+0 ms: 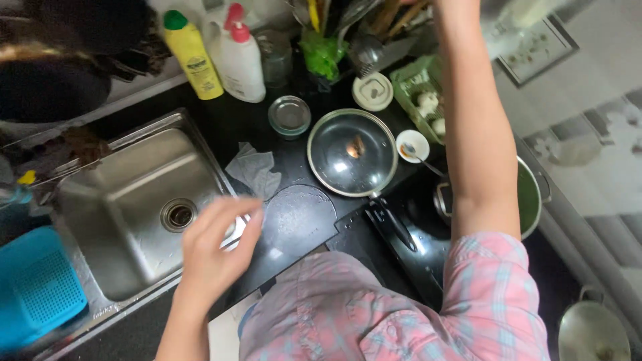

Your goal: The person stirs food in a pot on the stovetop using chopsticks, moves pot lids, and places a plate aside. They then wipe the stovetop and surrounding counter with a cloth, rinse a bowl and strainer at the sink, and reach for dish soap.

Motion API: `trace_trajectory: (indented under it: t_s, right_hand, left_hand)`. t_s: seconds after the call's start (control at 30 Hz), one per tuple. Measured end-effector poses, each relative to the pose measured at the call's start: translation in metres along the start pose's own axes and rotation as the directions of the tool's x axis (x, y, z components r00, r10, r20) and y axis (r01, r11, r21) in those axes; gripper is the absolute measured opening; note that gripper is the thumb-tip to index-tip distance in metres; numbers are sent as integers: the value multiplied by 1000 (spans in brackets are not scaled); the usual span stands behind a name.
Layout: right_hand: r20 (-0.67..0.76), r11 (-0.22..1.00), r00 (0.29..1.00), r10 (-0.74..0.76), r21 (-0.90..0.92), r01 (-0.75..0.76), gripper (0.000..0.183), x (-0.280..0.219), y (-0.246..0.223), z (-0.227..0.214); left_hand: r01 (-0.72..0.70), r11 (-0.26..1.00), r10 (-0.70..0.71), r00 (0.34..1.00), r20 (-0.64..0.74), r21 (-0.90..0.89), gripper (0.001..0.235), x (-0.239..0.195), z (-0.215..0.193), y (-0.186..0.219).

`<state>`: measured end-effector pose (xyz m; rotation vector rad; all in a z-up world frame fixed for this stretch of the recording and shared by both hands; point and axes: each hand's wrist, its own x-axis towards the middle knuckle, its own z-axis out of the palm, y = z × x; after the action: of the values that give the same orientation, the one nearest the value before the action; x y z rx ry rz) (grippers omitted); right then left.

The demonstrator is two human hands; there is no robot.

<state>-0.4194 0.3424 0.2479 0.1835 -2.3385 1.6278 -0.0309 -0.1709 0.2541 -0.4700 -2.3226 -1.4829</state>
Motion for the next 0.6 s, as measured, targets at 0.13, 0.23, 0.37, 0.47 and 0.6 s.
trace_trajectory:
  t_s: [0.13, 0.23, 0.37, 0.47, 0.6]
  right_hand:
    - [-31, 1000, 999, 30, 2, -30, 25, -145, -172, 73]
    - [13, 989, 990, 143, 35, -143, 23, -206, -225, 117]
    - [306, 900, 891, 334, 176, -398, 26, -264, -207, 147]
    - [337, 837, 832, 442, 180, -517, 32, -285, -167, 159]
    - [457, 789, 768, 448, 201, -580, 41, -322, -162, 160]
  left_hand:
    - [-179, 983, 180, 984, -3, -44, 37, 42, 46, -1]
    - [-287, 958, 287, 958, -5, -17, 63, 58, 72, 10]
    - [-288, 958, 288, 956, 47, -20, 65, 32, 106, -10]
    - [-49, 998, 41, 985, 167, 45, 47, -5, 121, -39]
    - [52, 995, -52, 999, 13, -80, 36, -17, 112, -53]
